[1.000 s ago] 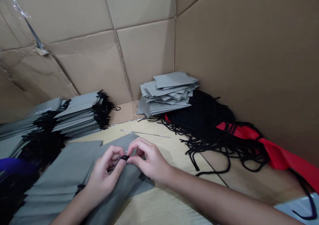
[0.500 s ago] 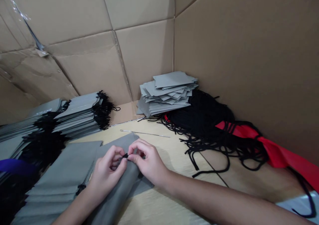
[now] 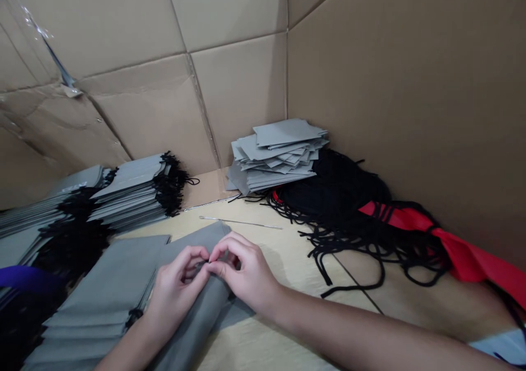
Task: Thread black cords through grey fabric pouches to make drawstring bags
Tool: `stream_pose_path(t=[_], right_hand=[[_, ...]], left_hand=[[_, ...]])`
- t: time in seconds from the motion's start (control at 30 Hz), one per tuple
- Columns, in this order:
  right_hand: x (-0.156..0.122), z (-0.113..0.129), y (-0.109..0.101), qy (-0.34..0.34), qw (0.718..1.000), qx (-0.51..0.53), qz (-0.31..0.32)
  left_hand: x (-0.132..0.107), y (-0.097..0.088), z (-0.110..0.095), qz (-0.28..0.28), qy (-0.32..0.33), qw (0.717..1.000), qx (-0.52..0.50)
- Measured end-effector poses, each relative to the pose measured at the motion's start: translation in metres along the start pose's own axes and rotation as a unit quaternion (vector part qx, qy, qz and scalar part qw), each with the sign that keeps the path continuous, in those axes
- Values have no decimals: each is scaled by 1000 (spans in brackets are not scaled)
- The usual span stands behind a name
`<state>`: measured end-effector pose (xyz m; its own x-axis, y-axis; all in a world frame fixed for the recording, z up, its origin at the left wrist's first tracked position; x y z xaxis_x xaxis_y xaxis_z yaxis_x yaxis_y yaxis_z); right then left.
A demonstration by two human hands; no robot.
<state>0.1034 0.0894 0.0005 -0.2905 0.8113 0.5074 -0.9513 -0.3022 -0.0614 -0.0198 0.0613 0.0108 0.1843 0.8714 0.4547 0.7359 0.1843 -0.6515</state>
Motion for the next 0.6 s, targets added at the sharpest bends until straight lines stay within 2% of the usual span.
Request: stream_pose_path(t=[0.1, 0.17, 0.33, 0.6], right_hand=[[-2, -11, -1, 74, 997, 17, -20], [-3, -14, -2, 95, 995, 26, -32], [-2, -10, -2, 82, 995, 28, -41], [-1, -1, 0, 79, 995, 37, -50]], left_hand=[[0, -3, -1, -31, 10, 999, 37], [-1, -5, -3, -52, 22, 996, 72], [-3, -7, -6, -80, 41, 986, 137], [-3, -9, -9, -90, 64, 984, 140]])
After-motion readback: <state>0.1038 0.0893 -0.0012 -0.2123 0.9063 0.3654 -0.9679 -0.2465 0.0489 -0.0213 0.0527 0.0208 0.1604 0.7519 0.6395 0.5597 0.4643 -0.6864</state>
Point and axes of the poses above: each hand's wrist, its own x-axis towards the middle knuckle, its own y-axis out of the palm, z = x × y, the point moved 6 cm from there along x, towards the middle knuckle, and after that the axes turned 9 degrees about x, right-handed, at the moved point
